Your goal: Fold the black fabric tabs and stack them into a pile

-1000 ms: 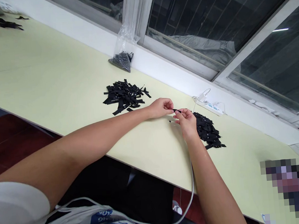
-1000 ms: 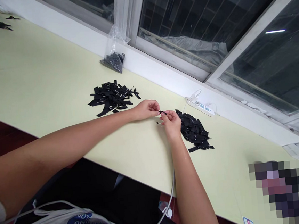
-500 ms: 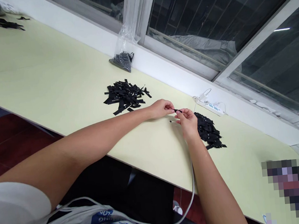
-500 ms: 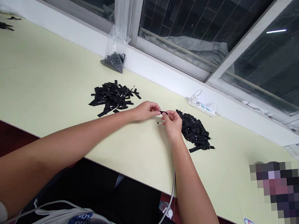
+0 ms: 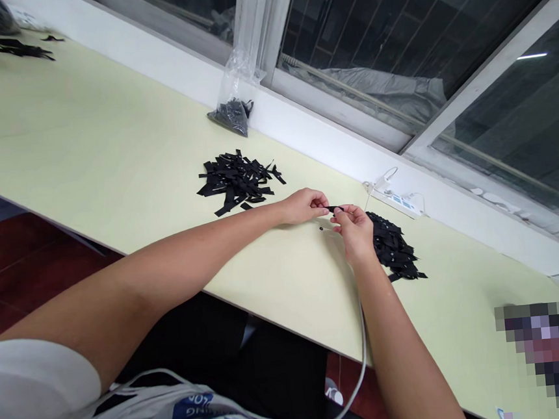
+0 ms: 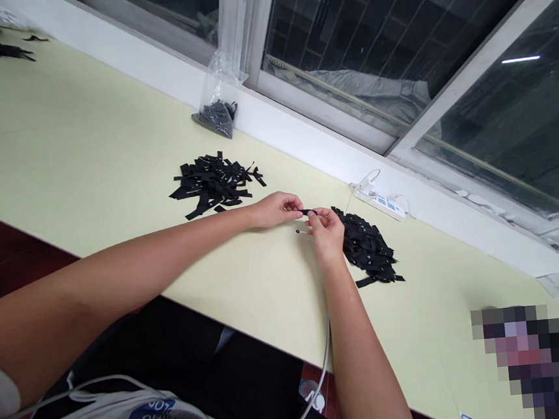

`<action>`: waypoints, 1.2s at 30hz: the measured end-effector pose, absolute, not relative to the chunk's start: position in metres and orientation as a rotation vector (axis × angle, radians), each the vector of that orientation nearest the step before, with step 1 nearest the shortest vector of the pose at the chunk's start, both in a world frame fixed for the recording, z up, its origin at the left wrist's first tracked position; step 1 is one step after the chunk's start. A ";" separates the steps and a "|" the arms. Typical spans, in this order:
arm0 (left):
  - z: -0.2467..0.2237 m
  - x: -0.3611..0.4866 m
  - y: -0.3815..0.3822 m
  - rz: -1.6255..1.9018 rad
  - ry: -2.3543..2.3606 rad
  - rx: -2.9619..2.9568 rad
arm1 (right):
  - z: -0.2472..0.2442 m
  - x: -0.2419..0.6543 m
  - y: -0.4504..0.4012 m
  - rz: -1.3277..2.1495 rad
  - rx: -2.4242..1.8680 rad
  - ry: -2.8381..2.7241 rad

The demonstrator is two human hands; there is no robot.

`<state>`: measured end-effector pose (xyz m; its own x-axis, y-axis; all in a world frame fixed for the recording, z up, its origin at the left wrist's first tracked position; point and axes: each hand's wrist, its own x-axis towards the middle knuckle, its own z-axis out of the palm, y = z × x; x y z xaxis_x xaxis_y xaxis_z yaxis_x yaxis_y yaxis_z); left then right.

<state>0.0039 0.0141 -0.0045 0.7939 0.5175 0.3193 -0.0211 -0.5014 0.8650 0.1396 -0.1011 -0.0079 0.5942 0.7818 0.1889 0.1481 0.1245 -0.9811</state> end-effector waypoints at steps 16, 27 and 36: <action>-0.004 0.003 0.011 0.829 0.414 2.042 | -0.012 0.142 -0.100 0.423 -1.482 -1.075; -0.009 0.007 0.015 0.967 0.436 1.991 | -0.010 0.140 -0.101 0.426 -1.534 -1.096; -0.011 0.006 0.025 1.013 0.549 1.948 | -0.005 0.148 -0.112 0.103 -1.976 -1.539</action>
<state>0.0062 0.0254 -0.0107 0.5753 0.6866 0.4446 -0.0026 -0.5420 0.8404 0.1479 -0.1120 -0.0051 0.3166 0.8979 0.3058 0.8493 -0.1247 -0.5130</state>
